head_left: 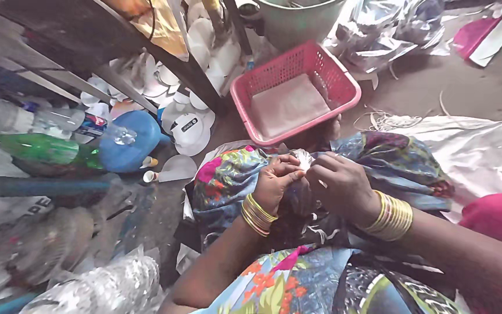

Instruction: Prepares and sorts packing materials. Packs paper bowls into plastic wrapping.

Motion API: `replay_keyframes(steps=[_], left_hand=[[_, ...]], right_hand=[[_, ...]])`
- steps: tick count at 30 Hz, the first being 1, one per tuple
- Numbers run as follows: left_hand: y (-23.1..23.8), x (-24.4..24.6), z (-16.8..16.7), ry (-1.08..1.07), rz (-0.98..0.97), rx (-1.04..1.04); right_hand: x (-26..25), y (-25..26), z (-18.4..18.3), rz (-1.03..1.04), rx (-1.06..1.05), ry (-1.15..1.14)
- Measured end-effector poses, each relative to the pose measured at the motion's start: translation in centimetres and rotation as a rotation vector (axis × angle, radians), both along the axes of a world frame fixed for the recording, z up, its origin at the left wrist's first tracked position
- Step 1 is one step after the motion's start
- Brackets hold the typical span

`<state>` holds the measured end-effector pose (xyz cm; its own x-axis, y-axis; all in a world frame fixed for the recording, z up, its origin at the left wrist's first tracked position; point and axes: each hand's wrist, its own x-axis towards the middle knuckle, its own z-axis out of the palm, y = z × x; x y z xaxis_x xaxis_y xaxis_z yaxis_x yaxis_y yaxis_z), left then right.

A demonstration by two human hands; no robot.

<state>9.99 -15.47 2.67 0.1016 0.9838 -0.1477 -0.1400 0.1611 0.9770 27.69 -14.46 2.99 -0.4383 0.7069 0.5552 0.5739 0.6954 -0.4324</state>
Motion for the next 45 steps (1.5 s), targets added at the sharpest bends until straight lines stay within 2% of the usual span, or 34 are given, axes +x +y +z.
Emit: replay_keyframes(steps=[2, 5, 10, 14, 17, 20, 23, 26, 28, 31, 36, 41, 45], left_hand=[[0.2, -0.5, -0.4, 0.17, -0.035, 0.219], [0.3, -0.7, -0.3, 0.458, 0.03, 0.561], [-0.1, -1.2, -1.0, 0.57, 0.127, 0.596], [-0.2, -1.3, -1.7, 0.621, 0.032, 0.576], [0.4, -1.0, -1.8, 0.559, -0.045, 0.529], [1.5, -0.7, -2.6, 0.437, -0.122, 0.472], [3.0, -1.7, -3.2, 0.353, -0.103, 0.202], [3.4, -2.8, -2.3, 0.094, -0.189, -0.153], [2.8, -2.6, -2.0, -0.07, -0.238, -0.228], [2.5, -1.7, -2.9, -0.171, -0.15, -0.246], [2.4, -1.0, -4.0, 0.102, -0.057, -0.217], [2.8, -0.4, -5.0, 0.107, 0.002, -0.176], [3.1, 0.0, -6.0, 0.171, 0.033, -0.114]], right_hand=[[0.5, 0.2, 0.2, 0.017, -0.217, 0.104], [0.8, 0.1, 0.2, -0.037, -0.419, 0.218], [1.0, -0.2, -0.2, -0.161, -0.49, 0.237], [1.6, 0.0, -0.9, -0.167, -0.481, 0.169], [2.0, -0.4, -1.6, -0.195, -0.536, 0.098], [2.0, -0.6, -2.5, -0.229, -0.837, 0.054], [3.5, 0.6, -2.4, -0.159, -1.013, 0.346], [5.0, 1.7, -0.2, 0.048, -1.211, 0.669], [5.1, 2.0, 0.4, 0.142, -1.261, 0.729], [4.5, 2.0, -1.0, 0.149, -1.306, 0.831], [3.7, 1.4, -4.4, -0.163, -1.023, 0.409], [3.8, 3.1, -3.1, -0.251, -1.087, 0.162], [3.9, 3.8, -2.1, -0.278, -1.117, 0.079]])
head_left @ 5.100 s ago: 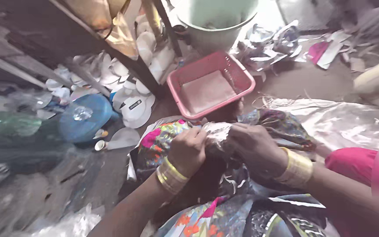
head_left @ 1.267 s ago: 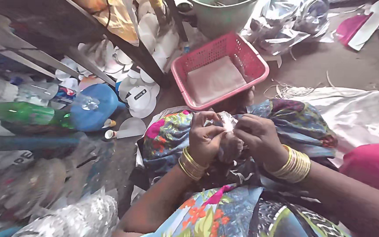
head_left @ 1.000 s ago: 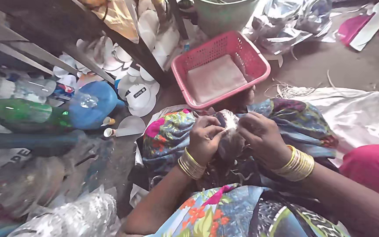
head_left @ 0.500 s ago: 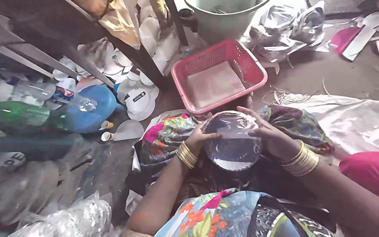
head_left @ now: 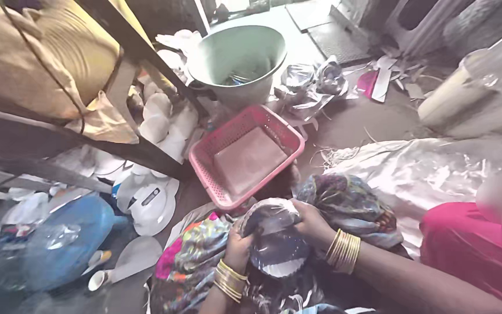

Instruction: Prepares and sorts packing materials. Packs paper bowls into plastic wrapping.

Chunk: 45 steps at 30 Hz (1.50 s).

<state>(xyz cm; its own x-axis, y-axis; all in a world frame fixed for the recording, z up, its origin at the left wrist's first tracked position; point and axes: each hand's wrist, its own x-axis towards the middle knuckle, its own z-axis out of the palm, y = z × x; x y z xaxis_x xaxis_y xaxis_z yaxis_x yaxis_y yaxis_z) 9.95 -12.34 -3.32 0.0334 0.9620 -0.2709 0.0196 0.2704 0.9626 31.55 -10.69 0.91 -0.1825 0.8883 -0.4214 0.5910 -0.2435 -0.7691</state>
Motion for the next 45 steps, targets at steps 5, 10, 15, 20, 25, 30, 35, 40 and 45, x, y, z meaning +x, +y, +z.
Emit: replay_keyframes(steps=[5, 10, 15, 20, 25, 30, 35, 40, 45], left_hand=[[0.2, 0.1, -0.8, 0.069, 0.008, 0.053], [0.4, 0.4, 0.1, 0.149, -0.02, 0.016], [2.7, 0.0, 1.9, 0.025, -0.142, -0.067], [7.0, -3.1, 4.5, -0.148, 0.006, 0.046], [9.3, -6.8, 1.8, -0.02, 0.452, 0.154], [9.8, -7.4, 1.3, 0.043, 0.424, 0.126], [10.7, -8.1, 0.7, 0.085, 0.406, 0.13], [11.1, -8.8, 0.6, 0.038, 0.421, 0.123], [11.4, -8.8, 0.3, 0.037, 0.45, 0.177]], right_hand=[[0.1, 0.3, 0.7, 0.038, -0.054, -0.054], [-0.1, 0.0, 1.0, 0.027, -0.018, -0.14], [0.4, 0.9, 0.0, -0.202, -0.013, 0.124], [3.0, 7.4, 3.4, -0.795, 0.028, 0.763], [3.8, 14.1, 4.6, -0.603, 0.123, 0.869], [-6.7, 16.6, -1.5, 0.055, 0.013, -0.02], [-16.4, 20.4, -6.7, 0.481, 0.103, -0.616], [-20.5, 19.4, -6.7, 0.604, -0.049, -0.829], [-18.9, 19.3, -7.1, 0.587, -0.029, -0.772]])
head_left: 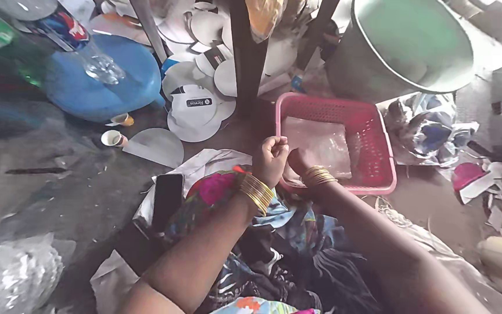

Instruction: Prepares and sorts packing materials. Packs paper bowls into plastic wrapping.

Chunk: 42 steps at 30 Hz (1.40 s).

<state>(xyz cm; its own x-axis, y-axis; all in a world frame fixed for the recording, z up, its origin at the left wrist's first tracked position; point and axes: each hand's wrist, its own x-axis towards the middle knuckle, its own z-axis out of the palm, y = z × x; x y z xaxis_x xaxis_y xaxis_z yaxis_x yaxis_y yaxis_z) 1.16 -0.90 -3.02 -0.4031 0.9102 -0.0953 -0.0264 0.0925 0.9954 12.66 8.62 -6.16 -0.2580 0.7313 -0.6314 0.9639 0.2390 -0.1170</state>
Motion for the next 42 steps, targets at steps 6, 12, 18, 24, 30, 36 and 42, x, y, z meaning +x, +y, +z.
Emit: replay_keyframes(steps=[6, 12, 18, 24, 30, 36, 42], left_hand=[[-0.5, -0.2, 0.4, 0.066, 0.008, -0.018], [-0.5, 0.3, 1.4, 0.259, -0.286, -0.314], [0.0, 1.3, 1.3, 0.333, -0.278, -0.434], [-1.4, 1.4, 1.5, 0.263, -0.108, -0.288], [-2.6, 2.9, 0.2, 0.217, -0.057, -0.164], [-3.9, 3.8, 0.7, 0.205, -0.05, -0.098], [-5.0, 4.5, 0.5, 0.138, -0.113, -0.09]], right_hand=[[4.7, 0.3, 1.1, -0.426, 0.018, 0.595], [7.4, -3.0, 4.1, -0.362, 0.144, 0.759], [8.1, -6.4, 2.9, -0.059, 0.382, 0.819], [8.4, -9.0, 3.5, 0.013, 0.613, 0.922], [7.5, -10.8, 4.3, 0.097, 0.524, 0.832], [7.7, -10.6, 6.0, 0.044, 0.38, 0.866], [8.2, -10.1, 7.0, -0.097, 0.215, 0.894]])
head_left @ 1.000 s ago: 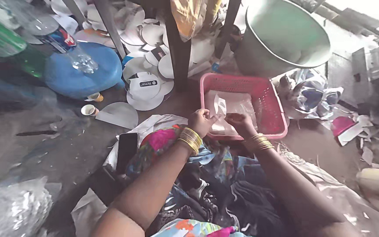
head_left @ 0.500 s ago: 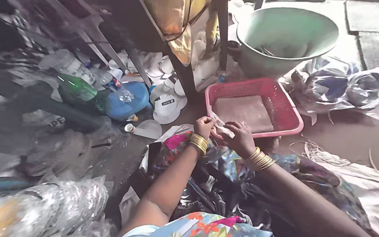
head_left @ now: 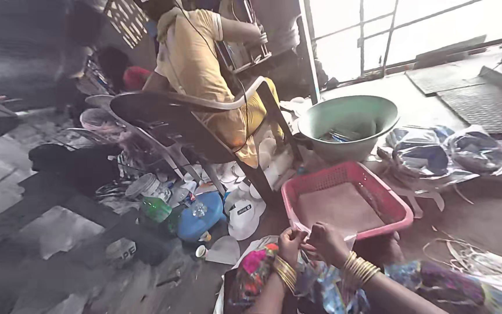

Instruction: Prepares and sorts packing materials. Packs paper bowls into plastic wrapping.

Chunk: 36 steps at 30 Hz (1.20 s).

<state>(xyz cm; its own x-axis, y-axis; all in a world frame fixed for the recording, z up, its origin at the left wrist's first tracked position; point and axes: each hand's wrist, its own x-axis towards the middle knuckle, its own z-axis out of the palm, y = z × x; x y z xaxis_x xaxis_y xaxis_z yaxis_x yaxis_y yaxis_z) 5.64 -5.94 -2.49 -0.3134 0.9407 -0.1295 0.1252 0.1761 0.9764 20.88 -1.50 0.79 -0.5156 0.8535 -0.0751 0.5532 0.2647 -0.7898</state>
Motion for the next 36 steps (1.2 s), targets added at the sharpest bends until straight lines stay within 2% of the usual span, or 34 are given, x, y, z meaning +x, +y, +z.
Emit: replay_keyframes(steps=[7, 11, 14, 16, 18, 20, 22, 25, 28, 30, 33, 36], left_hand=[[-1.6, 0.6, -0.4, -0.085, -0.074, 0.101], [-1.7, 0.6, -0.4, 0.027, 0.008, 0.018], [-1.6, 0.4, -0.3, 0.178, 0.013, -0.037], [-1.6, 0.2, 0.1, 0.343, -0.006, -0.047], [-1.9, 0.2, 0.3, 0.472, 0.017, -0.022], [-2.6, 0.3, 0.5, 0.509, 0.091, 0.042], [-2.9, 0.2, 0.9, 0.497, 0.162, 0.09], [-2.5, -0.1, -0.1, 0.497, 0.186, 0.247], [-1.8, 0.1, -1.5, 0.615, 0.197, 0.646], [-1.8, 0.3, -1.3, 0.737, 0.127, 0.804], [-2.3, 0.5, -1.1, 0.896, 0.042, 0.759], [-1.8, 0.2, -0.6, 1.0, 0.057, 0.498]], right_hand=[[-0.2, 0.0, -0.7, -0.021, -0.077, 0.017], [0.2, 0.6, -1.2, 0.02, -0.168, 0.048], [0.5, 1.4, -1.9, 0.062, -0.282, 0.167], [0.8, 1.7, -1.6, -0.019, -0.343, 0.296], [1.2, 1.9, -1.5, -0.202, -0.351, 0.531], [1.7, 2.6, -1.4, -0.401, -0.316, 0.754], [2.7, 3.7, -1.3, -0.53, -0.225, 0.821], [4.1, 4.7, -1.3, -0.574, -0.068, 0.781], [3.8, 4.0, -0.9, -0.442, 0.098, 0.658], [3.1, 3.1, -0.7, -0.316, 0.208, 0.529], [1.7, 1.8, -1.3, -0.093, 0.429, 0.403], [1.5, 0.9, -0.9, 0.122, 0.545, 0.271]])
